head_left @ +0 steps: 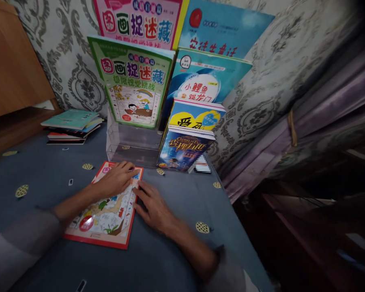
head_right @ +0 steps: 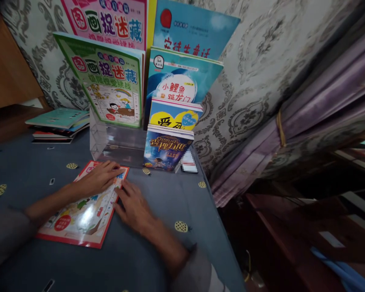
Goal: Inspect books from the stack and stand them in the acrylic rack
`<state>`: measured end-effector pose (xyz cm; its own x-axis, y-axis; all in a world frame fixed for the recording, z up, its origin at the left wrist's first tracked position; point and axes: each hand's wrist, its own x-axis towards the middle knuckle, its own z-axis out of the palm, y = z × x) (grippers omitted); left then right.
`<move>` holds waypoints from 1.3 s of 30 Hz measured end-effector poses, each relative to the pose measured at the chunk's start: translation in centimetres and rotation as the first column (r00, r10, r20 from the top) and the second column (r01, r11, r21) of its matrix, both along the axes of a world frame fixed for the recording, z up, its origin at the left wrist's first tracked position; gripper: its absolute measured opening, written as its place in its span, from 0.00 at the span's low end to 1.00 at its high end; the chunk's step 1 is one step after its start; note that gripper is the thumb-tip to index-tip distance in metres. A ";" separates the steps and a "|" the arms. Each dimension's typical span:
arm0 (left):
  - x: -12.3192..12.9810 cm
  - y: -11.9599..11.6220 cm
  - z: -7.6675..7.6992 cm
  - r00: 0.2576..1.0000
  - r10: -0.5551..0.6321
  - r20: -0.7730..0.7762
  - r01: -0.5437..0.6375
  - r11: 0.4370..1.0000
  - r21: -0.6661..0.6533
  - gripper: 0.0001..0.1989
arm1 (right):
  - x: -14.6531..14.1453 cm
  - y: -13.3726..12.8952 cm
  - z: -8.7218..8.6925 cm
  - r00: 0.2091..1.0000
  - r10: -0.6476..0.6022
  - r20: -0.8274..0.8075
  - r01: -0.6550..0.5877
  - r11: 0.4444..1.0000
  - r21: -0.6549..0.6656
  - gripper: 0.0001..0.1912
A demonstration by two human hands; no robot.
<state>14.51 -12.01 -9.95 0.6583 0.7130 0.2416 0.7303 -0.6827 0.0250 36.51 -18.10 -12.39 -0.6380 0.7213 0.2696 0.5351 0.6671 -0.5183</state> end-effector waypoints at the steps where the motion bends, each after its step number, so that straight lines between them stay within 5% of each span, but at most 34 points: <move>1: 0.2 0.2 -0.1 1.000 0.002 -0.011 -0.002 1.000 -0.003 0.21 | 0.0 0.0 0.0 1.000 0.000 0.005 0.000 1.000 0.000 0.24; 12: 0.0 0.5 -0.9 0.999 -0.002 -0.034 0.003 1.000 0.024 0.23 | -0.2 0.2 -0.3 1.000 -0.006 -0.018 0.007 0.998 0.059 0.20; 19: -1.2 -0.5 -1.3 0.991 -0.124 0.057 0.123 0.992 0.028 0.20 | -0.3 0.3 -0.5 0.994 -0.010 -0.109 0.013 1.000 0.024 0.25; 26: -2.0 -4.8 -0.8 0.969 -0.212 0.130 0.209 0.977 0.041 0.20 | -0.1 0.2 -0.8 0.988 -0.019 -0.150 0.020 1.000 0.007 0.29; 33: -3.0 -11.7 0.7 0.969 -0.214 0.122 0.227 0.968 -0.104 0.21 | -0.3 0.5 -0.9 0.993 0.007 -0.118 0.001 0.998 0.066 0.22; 39: -3.9 -15.0 0.2 0.977 -0.198 0.078 0.201 0.979 -0.035 0.20 | -0.7 -0.5 -0.7 0.991 -0.024 -0.132 0.033 0.997 0.069 0.19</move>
